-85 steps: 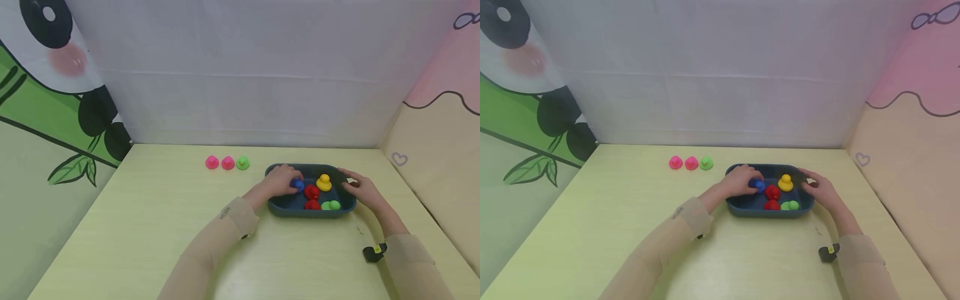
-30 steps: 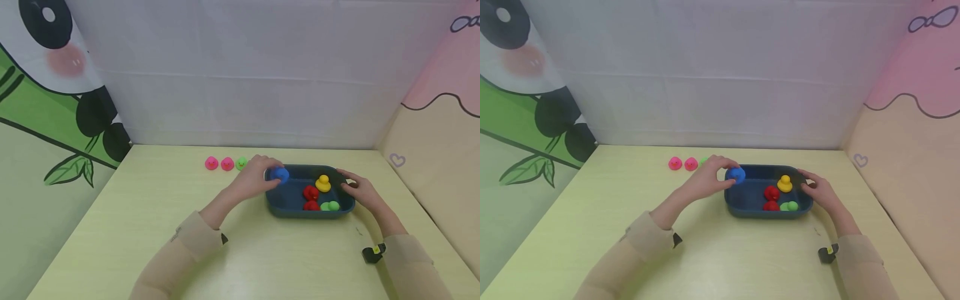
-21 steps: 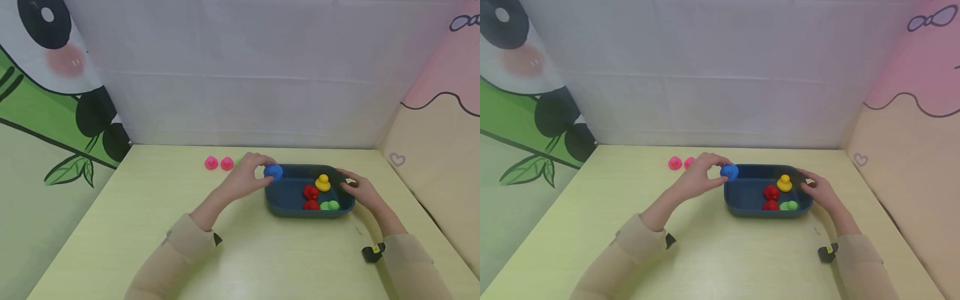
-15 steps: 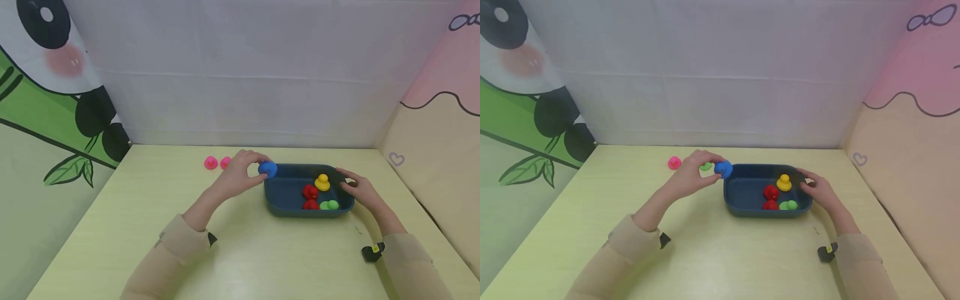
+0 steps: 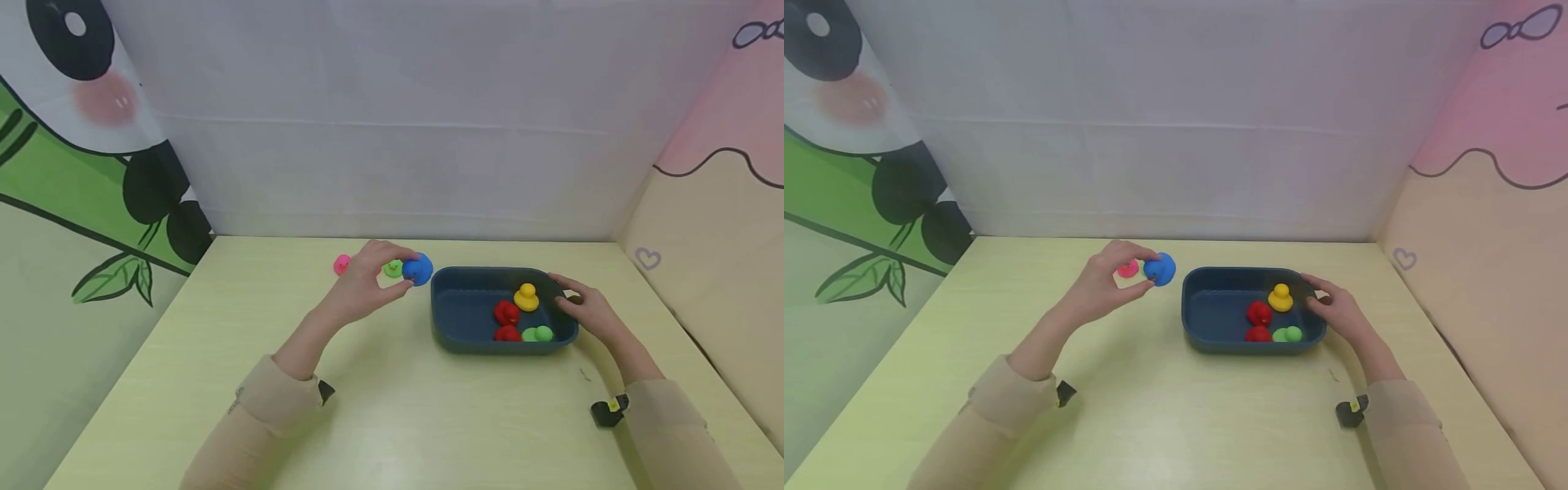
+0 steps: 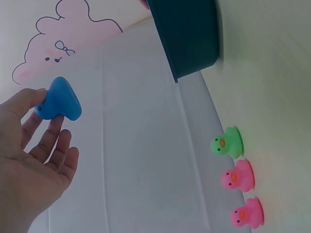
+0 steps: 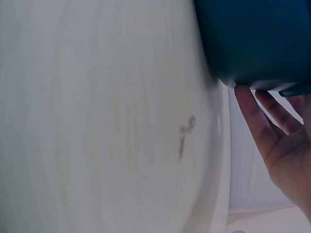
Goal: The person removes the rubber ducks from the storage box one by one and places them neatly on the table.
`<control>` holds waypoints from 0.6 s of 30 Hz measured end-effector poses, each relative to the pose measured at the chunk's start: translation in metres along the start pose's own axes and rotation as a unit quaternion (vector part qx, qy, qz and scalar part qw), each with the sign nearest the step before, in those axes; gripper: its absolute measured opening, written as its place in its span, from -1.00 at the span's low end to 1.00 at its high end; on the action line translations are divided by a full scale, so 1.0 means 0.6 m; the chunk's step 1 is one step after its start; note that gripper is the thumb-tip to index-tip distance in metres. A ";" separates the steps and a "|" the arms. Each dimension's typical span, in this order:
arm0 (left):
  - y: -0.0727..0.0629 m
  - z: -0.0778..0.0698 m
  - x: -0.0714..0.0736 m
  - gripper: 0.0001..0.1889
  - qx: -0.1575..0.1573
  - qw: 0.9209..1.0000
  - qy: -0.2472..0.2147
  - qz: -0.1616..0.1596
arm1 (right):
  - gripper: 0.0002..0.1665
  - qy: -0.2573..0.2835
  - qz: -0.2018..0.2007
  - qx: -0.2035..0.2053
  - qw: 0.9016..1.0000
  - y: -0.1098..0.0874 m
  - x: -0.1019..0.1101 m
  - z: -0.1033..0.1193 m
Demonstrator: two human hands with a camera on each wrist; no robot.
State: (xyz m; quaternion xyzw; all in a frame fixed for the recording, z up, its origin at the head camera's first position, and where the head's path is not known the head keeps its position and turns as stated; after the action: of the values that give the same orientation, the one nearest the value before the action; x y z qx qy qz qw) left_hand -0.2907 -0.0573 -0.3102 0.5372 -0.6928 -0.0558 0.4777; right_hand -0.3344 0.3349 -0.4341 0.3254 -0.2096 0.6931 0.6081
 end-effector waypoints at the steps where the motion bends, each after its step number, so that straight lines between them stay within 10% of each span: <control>1: -0.002 0.001 0.004 -0.60 -0.001 1.000 0.000 -0.003 | -0.38 -0.001 0.000 0.000 1.000 0.000 0.000 0.000; 18: -0.034 0.064 0.077 -0.59 0.018 0.996 0.012 -0.083 | -0.38 -0.004 0.000 0.002 1.000 0.002 0.002 -0.001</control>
State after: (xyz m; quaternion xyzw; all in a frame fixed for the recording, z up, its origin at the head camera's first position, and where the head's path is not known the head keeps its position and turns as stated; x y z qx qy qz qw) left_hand -0.3025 -0.1195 -0.3148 0.6022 -0.6411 -0.0762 0.4696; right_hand -0.3355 0.3357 -0.4335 0.3297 -0.2101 0.6921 0.6067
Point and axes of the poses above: each hand's wrist, its own y-axis towards the middle knuckle, its own x-axis out of the back of the hand, z = x × y, the point moved 7 cm from there along y, towards the middle knuckle, and after that the axes turned 4 degrees about -z, right-handed, at the moved point
